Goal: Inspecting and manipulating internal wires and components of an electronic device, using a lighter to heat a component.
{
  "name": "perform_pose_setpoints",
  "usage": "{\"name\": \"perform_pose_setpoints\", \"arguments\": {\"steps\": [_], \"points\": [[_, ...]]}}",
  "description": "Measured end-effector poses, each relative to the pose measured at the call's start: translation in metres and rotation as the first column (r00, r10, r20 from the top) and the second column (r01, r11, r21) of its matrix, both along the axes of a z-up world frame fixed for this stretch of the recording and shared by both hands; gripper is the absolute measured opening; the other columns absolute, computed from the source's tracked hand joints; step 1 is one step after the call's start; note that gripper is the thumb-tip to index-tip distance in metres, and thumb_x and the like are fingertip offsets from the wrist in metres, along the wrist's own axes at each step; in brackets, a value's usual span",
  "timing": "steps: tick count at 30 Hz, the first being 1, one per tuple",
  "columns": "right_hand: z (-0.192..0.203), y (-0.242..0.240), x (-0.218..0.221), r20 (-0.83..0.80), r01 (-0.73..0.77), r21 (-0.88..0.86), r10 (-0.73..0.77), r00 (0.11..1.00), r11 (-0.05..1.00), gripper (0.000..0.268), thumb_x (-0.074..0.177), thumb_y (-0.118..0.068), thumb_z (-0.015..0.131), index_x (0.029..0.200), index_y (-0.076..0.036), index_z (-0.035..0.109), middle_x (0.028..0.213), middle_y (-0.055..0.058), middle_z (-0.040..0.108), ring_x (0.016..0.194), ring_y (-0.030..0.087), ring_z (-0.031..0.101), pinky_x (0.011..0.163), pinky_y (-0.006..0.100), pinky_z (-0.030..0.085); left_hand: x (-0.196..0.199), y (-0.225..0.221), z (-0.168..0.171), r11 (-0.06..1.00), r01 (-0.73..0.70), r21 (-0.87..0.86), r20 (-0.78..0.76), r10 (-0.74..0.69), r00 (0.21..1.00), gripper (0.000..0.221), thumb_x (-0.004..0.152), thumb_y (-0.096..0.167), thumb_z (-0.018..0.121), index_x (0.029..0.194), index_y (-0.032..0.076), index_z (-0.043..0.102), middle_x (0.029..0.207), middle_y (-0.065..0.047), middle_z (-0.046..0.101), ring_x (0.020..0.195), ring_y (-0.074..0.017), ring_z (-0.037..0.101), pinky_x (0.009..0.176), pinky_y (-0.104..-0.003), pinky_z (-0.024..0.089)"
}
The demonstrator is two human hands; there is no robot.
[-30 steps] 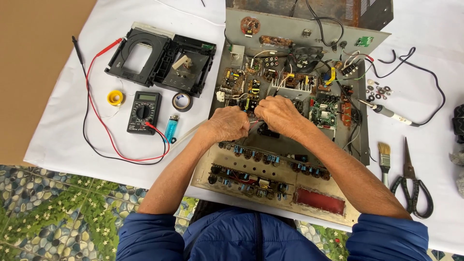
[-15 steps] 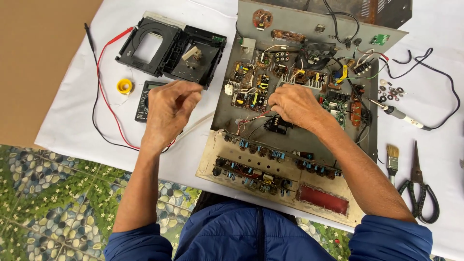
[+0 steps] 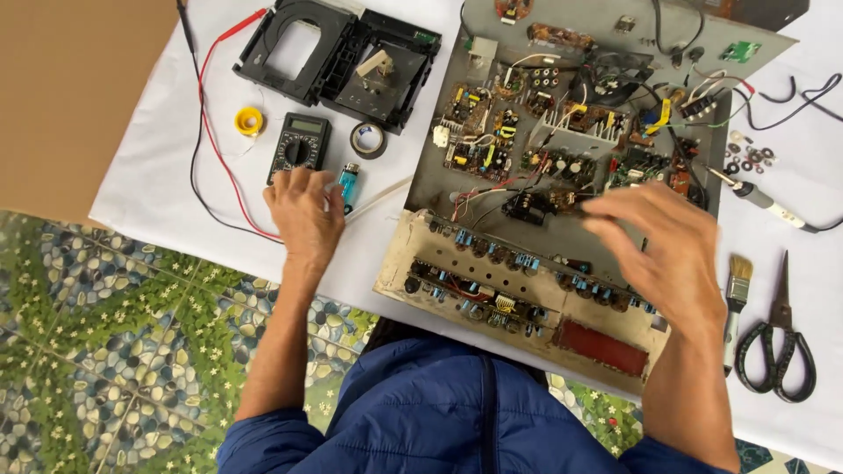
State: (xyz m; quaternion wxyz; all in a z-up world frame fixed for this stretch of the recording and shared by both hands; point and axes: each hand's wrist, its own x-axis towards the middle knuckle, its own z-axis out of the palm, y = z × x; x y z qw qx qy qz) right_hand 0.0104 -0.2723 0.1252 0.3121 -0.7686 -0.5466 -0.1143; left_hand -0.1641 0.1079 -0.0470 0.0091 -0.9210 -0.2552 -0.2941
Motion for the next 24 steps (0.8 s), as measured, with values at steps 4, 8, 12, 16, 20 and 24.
{"name": "perform_pose_setpoints", "arguments": {"steps": [4,8,12,16,20,24], "points": [[-0.057,-0.040,-0.025,-0.060,0.080,0.127,-0.072,0.996,0.989,0.014,0.103,-0.011,0.071,0.108,0.001,0.075,0.097,0.020,0.076,0.084,0.027,0.076,0.073,0.033,0.064,0.008,-0.011,0.010,0.994,-0.014,0.108,-0.022,0.017,1.000,0.026,0.083,0.033,0.085,0.096,0.016,0.070,0.104,-0.002,0.055,0.096,-0.0267,0.043,0.074,-0.042,0.034],[-0.103,-0.054,-0.060,-0.175,0.089,0.179,-0.057,0.983,0.980,0.004,0.096,-0.008,0.073,0.098,-0.004,0.075,0.089,0.013,0.076,0.075,0.019,0.073,0.069,0.029,0.061,0.018,-0.011,0.005,0.988,-0.087,0.131,-0.082,0.098,0.992,0.032,0.069,0.030,0.090,0.082,0.007,0.072,0.105,-0.005,0.049,0.095,-0.0307,0.041,0.075,-0.045,0.035],[-0.134,-0.061,-0.088,-0.222,0.068,0.184,-0.026,0.975,0.981,0.004,0.091,-0.010,0.076,0.093,-0.009,0.075,0.086,0.008,0.076,0.073,0.015,0.074,0.066,0.024,0.063,0.019,-0.004,-0.008,0.983,-0.126,0.131,-0.125,0.142,0.982,0.030,0.064,0.029,0.088,0.082,0.008,0.075,0.109,-0.005,0.050,0.098,-0.0310,0.040,0.078,-0.046,0.036],[-0.103,-0.036,-0.104,-0.363,0.010,0.216,0.071,0.929,0.976,0.008,0.090,-0.012,0.074,0.096,-0.007,0.074,0.090,0.008,0.076,0.079,0.017,0.074,0.073,0.026,0.062,0.016,-0.004,-0.019,0.982,-0.111,0.156,-0.094,0.127,0.987,0.028,0.066,0.026,0.083,0.078,0.005,0.070,0.108,-0.006,0.048,0.097,-0.0323,0.039,0.074,-0.046,0.035],[-0.072,-0.011,-0.116,-0.478,-0.233,0.287,0.349,0.806,0.929,0.024,0.096,-0.033,0.065,0.102,-0.011,0.072,0.098,0.004,0.076,0.087,0.018,0.075,0.079,0.029,0.063,0.016,-0.002,-0.021,0.986,-0.110,0.127,-0.103,0.124,0.987,0.030,0.065,0.026,0.084,0.078,0.003,0.070,0.111,-0.006,0.047,0.100,-0.0326,0.039,0.076,-0.048,0.036],[-0.036,0.008,-0.117,-0.629,-0.507,0.367,0.610,0.483,0.780,0.046,0.107,-0.053,0.050,0.111,-0.013,0.072,0.115,0.007,0.071,0.097,0.026,0.065,0.088,0.042,0.053,0.015,0.000,-0.020,0.992,-0.079,0.096,-0.091,0.088,0.992,0.035,0.061,0.027,0.087,0.076,0.001,0.069,0.113,-0.006,0.049,0.101,-0.0339,0.040,0.076,-0.049,0.034]]}}
